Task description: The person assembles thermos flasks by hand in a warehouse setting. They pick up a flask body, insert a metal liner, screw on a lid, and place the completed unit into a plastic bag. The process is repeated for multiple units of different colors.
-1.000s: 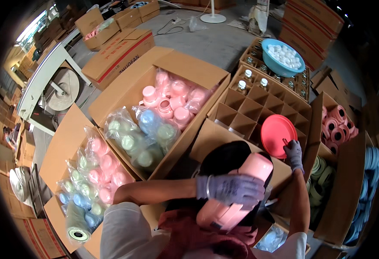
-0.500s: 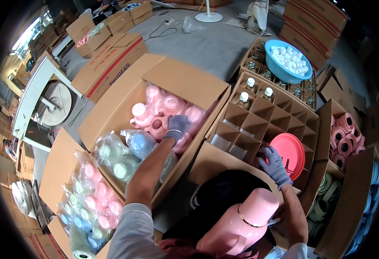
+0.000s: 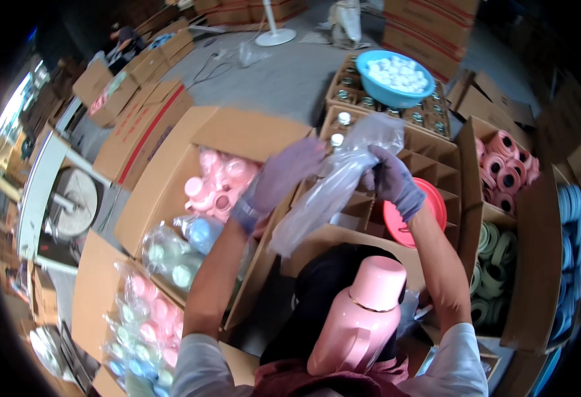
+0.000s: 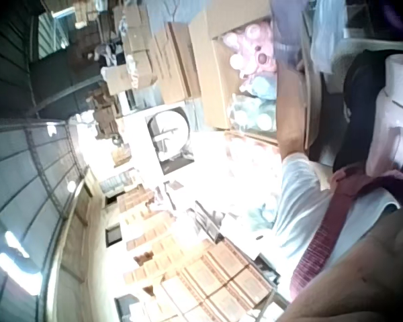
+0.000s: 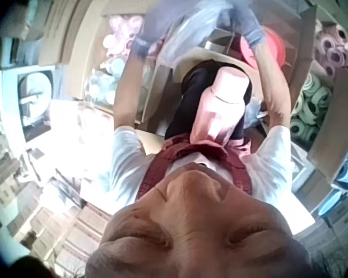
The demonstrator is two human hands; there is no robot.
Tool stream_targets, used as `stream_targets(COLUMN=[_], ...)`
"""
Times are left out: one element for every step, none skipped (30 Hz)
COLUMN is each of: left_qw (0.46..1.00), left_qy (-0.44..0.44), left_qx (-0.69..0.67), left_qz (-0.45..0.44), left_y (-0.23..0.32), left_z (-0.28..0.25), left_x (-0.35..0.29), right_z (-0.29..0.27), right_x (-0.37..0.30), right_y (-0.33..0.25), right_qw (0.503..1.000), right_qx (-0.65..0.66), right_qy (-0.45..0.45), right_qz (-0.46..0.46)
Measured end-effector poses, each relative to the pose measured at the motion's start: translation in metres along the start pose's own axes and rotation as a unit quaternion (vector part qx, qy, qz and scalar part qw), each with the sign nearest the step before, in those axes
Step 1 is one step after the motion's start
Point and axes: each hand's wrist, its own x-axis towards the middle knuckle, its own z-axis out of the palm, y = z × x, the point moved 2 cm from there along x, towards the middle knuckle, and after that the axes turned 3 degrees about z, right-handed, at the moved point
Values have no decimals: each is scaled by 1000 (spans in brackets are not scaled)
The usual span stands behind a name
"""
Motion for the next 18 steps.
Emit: stream_targets(left_qw=[997, 989, 975, 916, 921, 925, 944, 958, 944, 945, 946, 946, 950, 969, 984, 994, 936, 942], left_qy=[-32, -67, -28, 29, 47, 61, 83, 110, 175, 186, 198, 213, 178, 149, 116, 83, 21, -16], left_qx=[26, 54, -156, -353, -346, -344, -279, -212, -236, -224, -212, -195, -204, -151, -99, -46, -336, -316], left_qz=[-60, -118, -156, -190, -172, -150, -153, -160, -152, -150, -147, -149, -156, -127, -93, -58, -100, -114], left_y=[13, 24, 16, 5, -12, -27, -47, -57, -34, -27, -22, -21, -26, -28, -10, 2, -36, -24], left_z=[11, 21, 47, 71, 86, 103, 118, 131, 142, 146, 151, 154, 155, 154, 150, 148, 159, 164], left_x=[-6, -13, -26, -41, -44, -45, -37, -34, -25, -22, -20, -22, -24, -30, -28, -30, -35, -34], right_z=[-15, -30, -51, -46, -28, -20, -41, -40, -38, -47, -56, -54, -46, -34, -26, -20, -38, -58], right_x=[-12, -23, -29, -34, -37, -46, -50, -61, -77, -89, -102, -112, -125, -137, -144, -151, -143, -135], right_y=[-11, -18, -25, -26, -21, -19, -15, -7, 4, 15, 24, 38, 53, 67, 72, 78, 80, 80], right_qw=[999, 995, 995, 991, 985, 976, 989, 985, 972, 928, 843, 854, 865, 874, 862, 848, 855, 857], right_qx=[49, 97, 77, 105, 133, 157, 109, 44, -19, -197, -359, -359, -356, -352, -364, -374, -377, -378], right_qy=[10, 18, -26, 11, 47, 88, 30, 63, 99, 138, 203, 163, 125, 86, 130, 175, 207, 243], right_qz=[-5, -8, -54, -79, -99, -121, -97, -154, -214, -283, -344, -339, -331, -323, -329, -332, -291, -254])
